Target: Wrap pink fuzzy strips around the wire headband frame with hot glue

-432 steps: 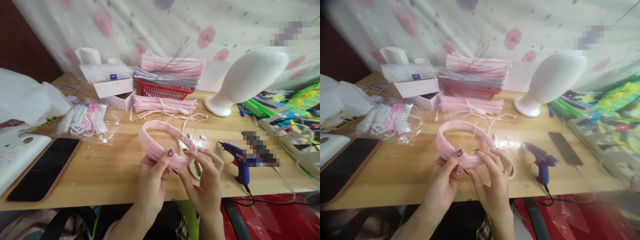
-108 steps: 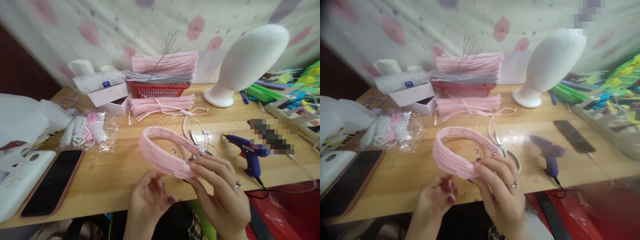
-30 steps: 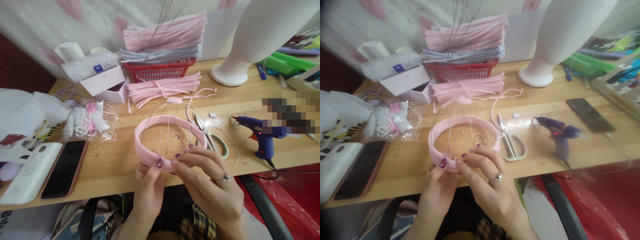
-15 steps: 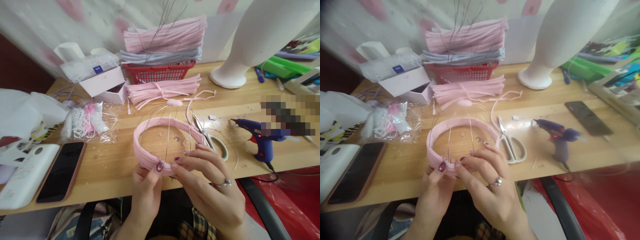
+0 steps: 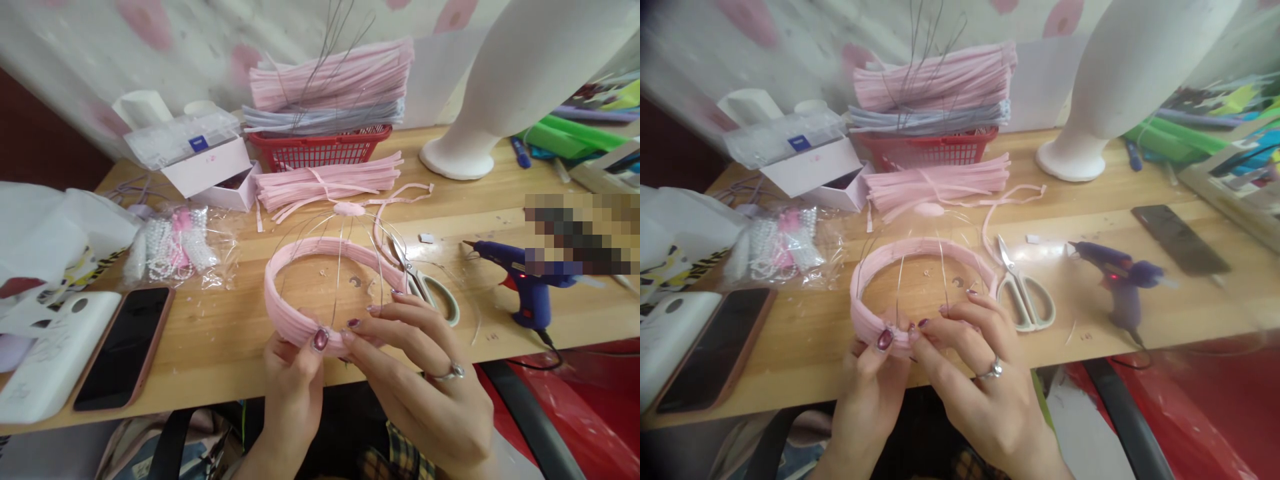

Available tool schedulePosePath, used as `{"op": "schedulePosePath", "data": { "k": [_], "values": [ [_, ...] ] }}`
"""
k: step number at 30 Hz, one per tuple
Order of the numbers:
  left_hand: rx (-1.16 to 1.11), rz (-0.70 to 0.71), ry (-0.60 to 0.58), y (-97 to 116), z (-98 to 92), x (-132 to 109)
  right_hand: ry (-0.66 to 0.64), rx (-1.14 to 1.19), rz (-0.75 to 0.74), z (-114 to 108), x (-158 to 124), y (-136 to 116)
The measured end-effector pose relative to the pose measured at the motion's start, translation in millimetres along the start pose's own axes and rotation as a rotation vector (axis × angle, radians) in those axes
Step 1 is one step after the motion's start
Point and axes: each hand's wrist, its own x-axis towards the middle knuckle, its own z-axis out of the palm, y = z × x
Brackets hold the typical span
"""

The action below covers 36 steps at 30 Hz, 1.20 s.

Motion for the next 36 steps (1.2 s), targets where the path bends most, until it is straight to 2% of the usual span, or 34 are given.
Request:
{"op": "schedulePosePath", "data": {
  "k": [3, 12, 21, 36],
  "values": [
    [0.002, -0.008, -0.007, -1, -1.9, 0, 0.000, -0.001, 0.001, 1, 0, -1],
    [-0.012, 0.010, 0.083, -5, 2.0, 0, 0.000, -0.002, 0.006, 0, -3, 1],
    [0.004, 0.032, -0.061, -5, -11.9, 0, -0.025, 0.024, 0.019, -1, -3, 2],
    [-0.019, 0.014, -0.100, -7, -14.2, -1, -0.028, 0.021, 0.020, 0, -5, 2]
  ]
}}
